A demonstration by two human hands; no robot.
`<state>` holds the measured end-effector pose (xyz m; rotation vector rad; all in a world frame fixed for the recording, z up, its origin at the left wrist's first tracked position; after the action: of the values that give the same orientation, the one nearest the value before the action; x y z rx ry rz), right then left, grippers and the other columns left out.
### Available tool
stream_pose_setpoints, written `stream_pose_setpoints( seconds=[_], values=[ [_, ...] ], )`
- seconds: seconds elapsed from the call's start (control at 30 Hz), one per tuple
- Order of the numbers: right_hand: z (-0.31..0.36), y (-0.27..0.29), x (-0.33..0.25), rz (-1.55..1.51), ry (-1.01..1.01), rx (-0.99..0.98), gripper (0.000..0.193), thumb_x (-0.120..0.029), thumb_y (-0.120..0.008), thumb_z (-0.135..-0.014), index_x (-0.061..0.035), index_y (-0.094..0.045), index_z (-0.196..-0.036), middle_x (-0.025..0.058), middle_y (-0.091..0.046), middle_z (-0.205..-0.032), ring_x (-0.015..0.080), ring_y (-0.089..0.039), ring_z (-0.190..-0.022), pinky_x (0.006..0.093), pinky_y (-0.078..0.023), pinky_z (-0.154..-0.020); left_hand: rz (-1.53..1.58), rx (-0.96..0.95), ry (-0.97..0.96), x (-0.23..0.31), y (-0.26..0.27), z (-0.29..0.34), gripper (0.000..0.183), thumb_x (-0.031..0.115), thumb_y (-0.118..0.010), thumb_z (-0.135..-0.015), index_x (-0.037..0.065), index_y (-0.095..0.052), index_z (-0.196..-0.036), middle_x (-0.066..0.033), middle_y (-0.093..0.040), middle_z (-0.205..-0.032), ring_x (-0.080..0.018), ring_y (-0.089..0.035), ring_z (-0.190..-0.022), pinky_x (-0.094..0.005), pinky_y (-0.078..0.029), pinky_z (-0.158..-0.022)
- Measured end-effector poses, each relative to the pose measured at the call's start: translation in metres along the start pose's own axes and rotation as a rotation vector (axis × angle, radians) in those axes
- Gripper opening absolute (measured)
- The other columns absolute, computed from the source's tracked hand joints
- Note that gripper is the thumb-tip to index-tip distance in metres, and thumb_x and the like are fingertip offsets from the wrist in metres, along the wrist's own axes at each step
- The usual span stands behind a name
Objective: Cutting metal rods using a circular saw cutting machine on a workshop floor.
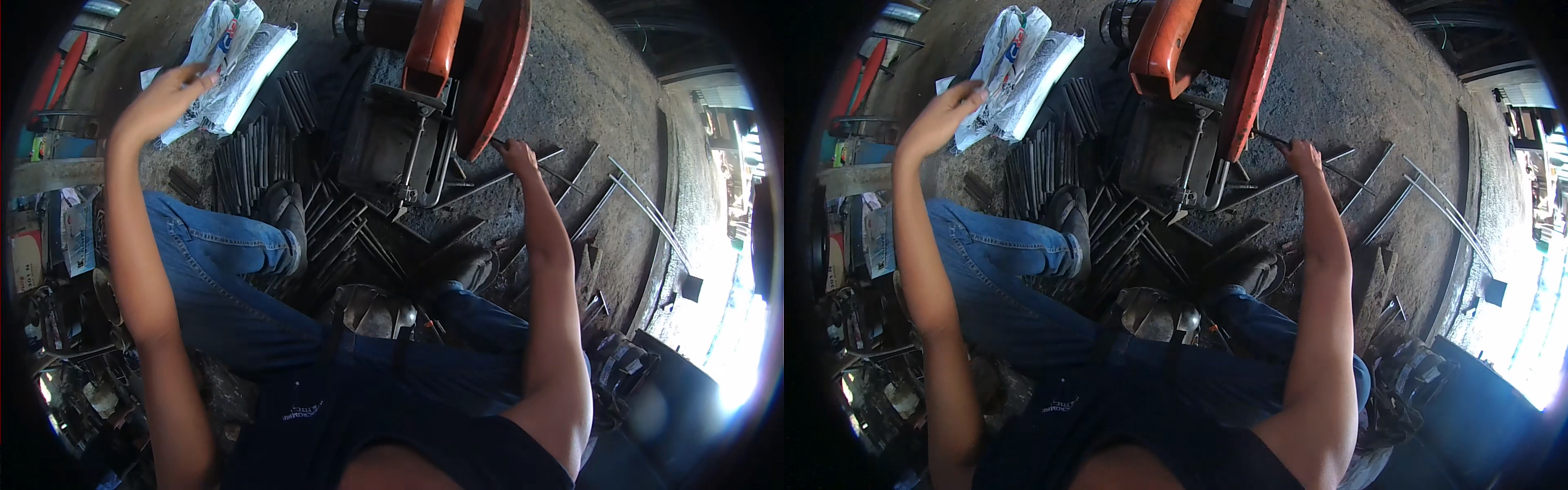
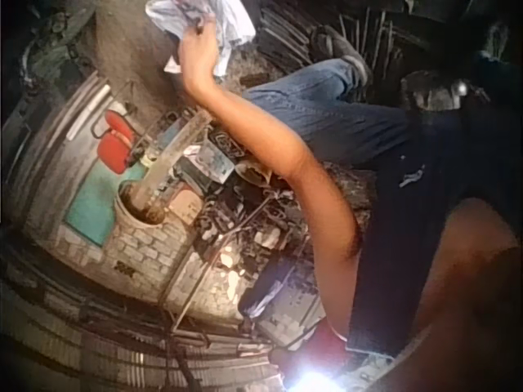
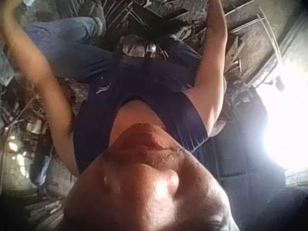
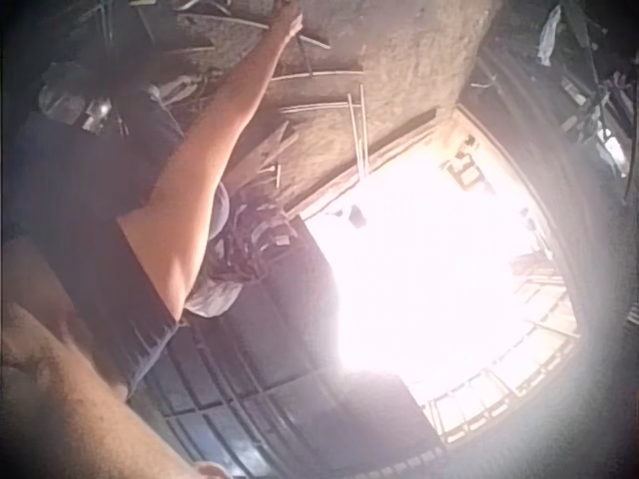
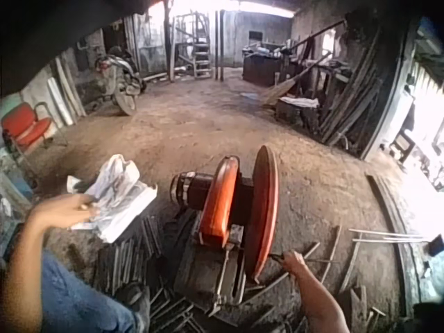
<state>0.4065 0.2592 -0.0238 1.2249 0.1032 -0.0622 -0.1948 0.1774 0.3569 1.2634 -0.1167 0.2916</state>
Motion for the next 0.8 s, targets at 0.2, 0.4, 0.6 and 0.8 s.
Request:
stream_pose_setpoints(
  seconds=[0.2,0.4,0.6,0.8],
  values=[
    [-0.01,-0.014,-0.006,0.028,0.041,0.123,0.052,-0.057,-0.055,-0.09,-0.0093,-0.067,-0.106,0.0208,-0.065,-0.108,0.0394,-0.061,-0.106,0.0538,-0.048,-0.089,-0.106,-0.171,-0.016,0.024,-0.067,-0.001,0.07,0.054,-0.056,-0.092,-0.004,-0.056,-0.131,-0.0261,-0.061,-0.124,-0.0364,-0.061,-0.115,-0.0395,-0.046,-0.098],
    [-0.011,-0.013,-0.008,-0.007,0.023,0.145,0.053,-0.06,-0.054,-0.089,-0.0109,-0.068,-0.106,0.0198,-0.062,-0.112,0.0388,-0.058,-0.11,0.0541,-0.044,-0.093,-0.144,-0.407,-0.183,0.062,-0.137,0.0,0.066,0.047,-0.058,-0.094,-0.006,-0.052,-0.132,-0.0252,-0.06,-0.127,-0.0362,-0.06,-0.116,-0.041,-0.046,-0.099],
    [-0.001,-0.001,-0.015,-0.017,0.032,0.162,0.053,-0.06,-0.056,-0.089,-0.0112,-0.068,-0.106,0.0199,-0.061,-0.111,0.0383,-0.058,-0.11,0.0525,-0.043,-0.093,-0.271,-0.342,-0.255,0.068,-0.192,0.003,0.061,0.045,-0.059,-0.092,-0.005,-0.056,-0.127,-0.0246,-0.059,-0.128,-0.0368,-0.056,-0.121,-0.0436,-0.043,-0.104],
    [0.003,0.011,-0.02,0.008,0.047,0.201,0.05,-0.058,-0.058,-0.088,-0.0112,-0.067,-0.104,0.0183,-0.061,-0.108,0.0376,-0.059,-0.107,0.0519,-0.044,-0.09,-0.115,-0.676,-0.257,0.067,-0.344,0.041,0.053,0.048,-0.056,-0.093,0.002,-0.066,-0.116,-0.0207,-0.069,-0.108,-0.0365,-0.065,-0.104,-0.0438,-0.05,-0.09]
  ],
)
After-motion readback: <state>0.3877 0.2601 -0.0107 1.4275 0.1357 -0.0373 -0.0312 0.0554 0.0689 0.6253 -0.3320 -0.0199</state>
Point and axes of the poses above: each hand's wrist, its own z-axis away from the middle knuckle, its own y-axis out of the back of the hand, x = y × z, the point moved 7 cm from there along -z, towards the middle knuckle
